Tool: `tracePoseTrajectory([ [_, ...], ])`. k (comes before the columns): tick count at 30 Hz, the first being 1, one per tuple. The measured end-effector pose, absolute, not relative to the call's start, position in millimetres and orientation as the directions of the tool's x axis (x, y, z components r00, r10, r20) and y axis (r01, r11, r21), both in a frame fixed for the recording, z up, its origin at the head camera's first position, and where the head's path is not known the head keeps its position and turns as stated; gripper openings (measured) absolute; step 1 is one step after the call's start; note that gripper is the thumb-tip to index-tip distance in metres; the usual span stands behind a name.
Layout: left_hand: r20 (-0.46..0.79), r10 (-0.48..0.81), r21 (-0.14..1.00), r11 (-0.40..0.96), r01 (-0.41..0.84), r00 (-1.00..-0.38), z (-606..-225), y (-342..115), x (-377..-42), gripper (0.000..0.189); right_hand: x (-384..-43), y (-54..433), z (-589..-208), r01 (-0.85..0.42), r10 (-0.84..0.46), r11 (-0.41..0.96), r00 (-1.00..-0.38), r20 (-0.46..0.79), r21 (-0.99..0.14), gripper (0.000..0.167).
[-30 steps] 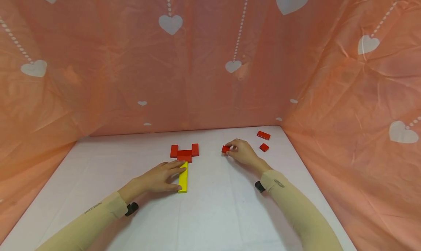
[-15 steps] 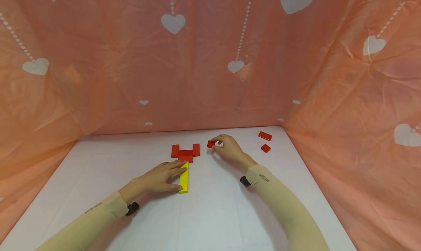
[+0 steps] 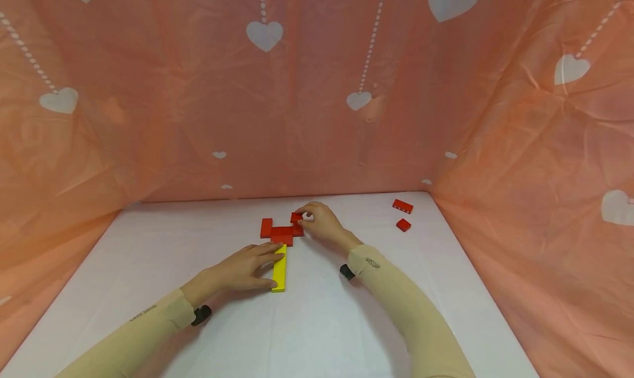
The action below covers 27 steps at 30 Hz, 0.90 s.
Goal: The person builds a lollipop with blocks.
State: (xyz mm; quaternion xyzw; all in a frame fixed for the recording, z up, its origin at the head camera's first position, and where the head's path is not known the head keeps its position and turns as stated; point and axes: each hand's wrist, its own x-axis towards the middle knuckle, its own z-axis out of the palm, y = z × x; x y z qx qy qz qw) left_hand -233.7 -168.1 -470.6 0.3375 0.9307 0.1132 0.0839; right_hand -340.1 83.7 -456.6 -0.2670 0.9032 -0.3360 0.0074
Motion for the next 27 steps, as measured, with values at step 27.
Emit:
tracePoseTrajectory([
  [27,-0.085,0.661,0.255,0.738,0.625,-0.746,-470.0,-168.2,-235.9,0.073,-360.0,26.7,-464.2,-0.471,-0.52,0.714,-0.852,0.057,-0.519,0.026],
])
